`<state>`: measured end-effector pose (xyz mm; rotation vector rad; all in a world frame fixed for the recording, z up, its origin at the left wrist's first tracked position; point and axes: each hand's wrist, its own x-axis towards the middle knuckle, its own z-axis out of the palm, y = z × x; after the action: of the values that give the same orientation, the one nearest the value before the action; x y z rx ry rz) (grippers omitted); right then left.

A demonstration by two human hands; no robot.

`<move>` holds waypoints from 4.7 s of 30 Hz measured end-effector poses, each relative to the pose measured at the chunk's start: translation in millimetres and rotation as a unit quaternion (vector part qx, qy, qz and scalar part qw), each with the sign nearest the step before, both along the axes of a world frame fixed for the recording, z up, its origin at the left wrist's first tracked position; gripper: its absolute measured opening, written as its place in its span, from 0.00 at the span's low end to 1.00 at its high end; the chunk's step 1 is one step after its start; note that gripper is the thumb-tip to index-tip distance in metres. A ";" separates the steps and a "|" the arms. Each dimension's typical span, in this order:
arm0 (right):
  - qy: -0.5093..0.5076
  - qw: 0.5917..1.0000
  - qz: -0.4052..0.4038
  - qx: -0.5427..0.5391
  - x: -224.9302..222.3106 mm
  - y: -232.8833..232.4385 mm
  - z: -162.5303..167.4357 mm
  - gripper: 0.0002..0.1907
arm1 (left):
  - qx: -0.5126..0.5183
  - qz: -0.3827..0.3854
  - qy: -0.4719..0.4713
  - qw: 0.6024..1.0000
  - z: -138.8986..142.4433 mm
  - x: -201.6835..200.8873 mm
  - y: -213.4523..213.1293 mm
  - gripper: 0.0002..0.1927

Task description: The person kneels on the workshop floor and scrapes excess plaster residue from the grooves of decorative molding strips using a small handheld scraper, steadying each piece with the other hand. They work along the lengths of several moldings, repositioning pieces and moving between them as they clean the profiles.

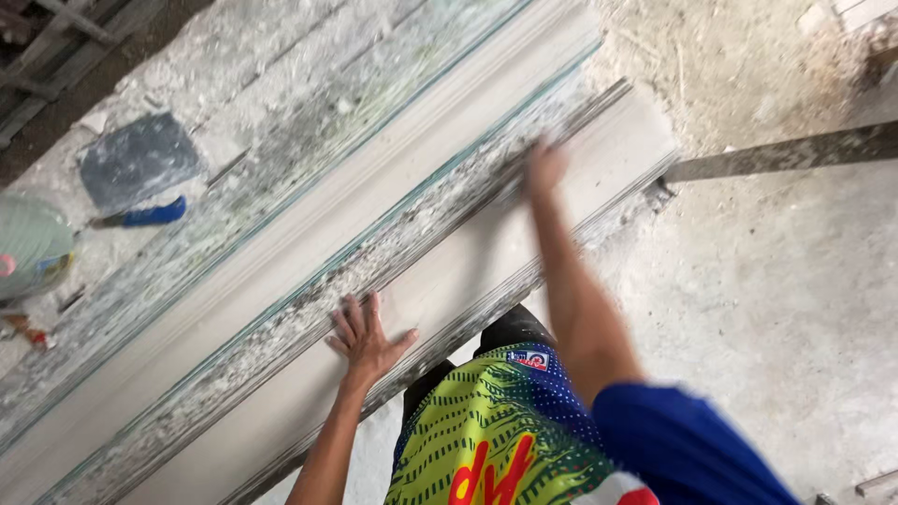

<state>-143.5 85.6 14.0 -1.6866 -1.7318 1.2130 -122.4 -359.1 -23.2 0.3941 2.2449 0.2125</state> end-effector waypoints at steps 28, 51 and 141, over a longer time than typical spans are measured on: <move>0.160 0.951 -0.134 -0.227 -8.0 164.9 13.4 0.18 | -0.019 0.060 -0.050 0.997 18.0 -4.0 31.1 0.69; -0.448 0.388 0.652 0.473 53.0 158.7 45.9 0.15 | 0.006 0.058 -0.066 0.996 10.2 -16.2 28.0 0.64; -0.281 0.514 0.806 -0.091 33.0 -126.2 85.4 0.27 | 0.036 0.331 0.014 0.943 -19.4 9.1 -56.7 0.75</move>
<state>-110.5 -40.6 99.4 0.2260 -3.8973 1.3337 -113.3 -415.8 -42.5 -0.3436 2.3303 0.6403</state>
